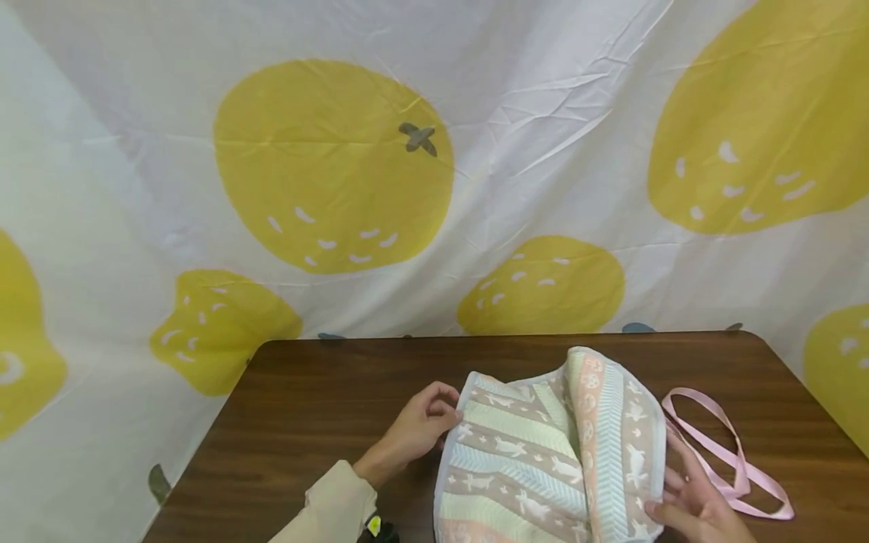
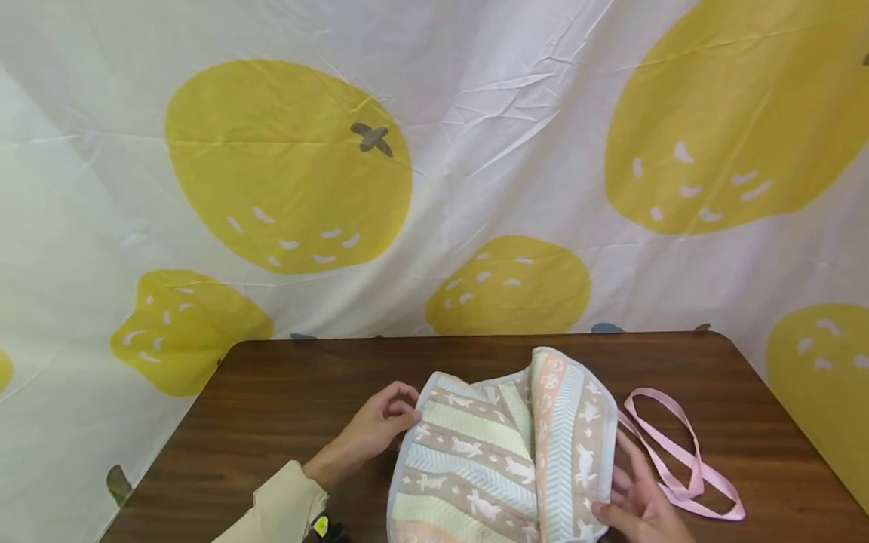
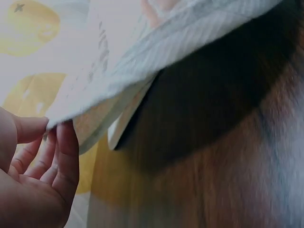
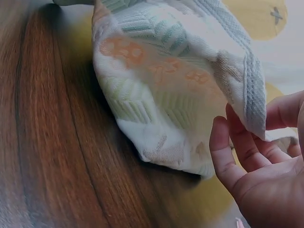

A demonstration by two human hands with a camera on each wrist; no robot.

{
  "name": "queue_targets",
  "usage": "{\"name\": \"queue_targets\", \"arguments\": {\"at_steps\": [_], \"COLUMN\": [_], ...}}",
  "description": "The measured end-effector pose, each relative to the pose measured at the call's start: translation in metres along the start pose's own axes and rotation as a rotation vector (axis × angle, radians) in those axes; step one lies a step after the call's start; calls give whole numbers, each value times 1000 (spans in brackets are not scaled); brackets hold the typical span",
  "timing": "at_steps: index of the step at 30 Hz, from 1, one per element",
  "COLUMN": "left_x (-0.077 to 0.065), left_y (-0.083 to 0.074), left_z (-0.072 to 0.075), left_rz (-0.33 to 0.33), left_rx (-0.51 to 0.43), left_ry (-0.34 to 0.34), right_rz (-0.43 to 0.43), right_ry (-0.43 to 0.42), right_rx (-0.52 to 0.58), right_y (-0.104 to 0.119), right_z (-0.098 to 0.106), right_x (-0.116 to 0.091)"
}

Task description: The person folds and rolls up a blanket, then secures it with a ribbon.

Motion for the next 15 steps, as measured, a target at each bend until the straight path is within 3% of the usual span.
{"name": "queue_targets", "arguments": {"at_steps": [8,15], "left_x": [-9,-17], "left_y": [-3,6], "left_z": [29,56], "left_rz": [-21,12], "left_rx": [-21,-5], "left_ry": [-42,-110], "right_rz": [70,50], "right_ry": [33,-35], "right_rx": [-82,-360], "right_y": [6,5], "right_z": [1,7], "right_x": [3,5]}}
Point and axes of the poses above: each hand's wrist, its own x-axis towards the middle knuckle, its own z-axis out of the back of the hand, y = z × x, the point moved 5 cm from there along x, towards the middle knuckle, and after that the axes turned 6 degrees about -y, right-handed, at the moved point
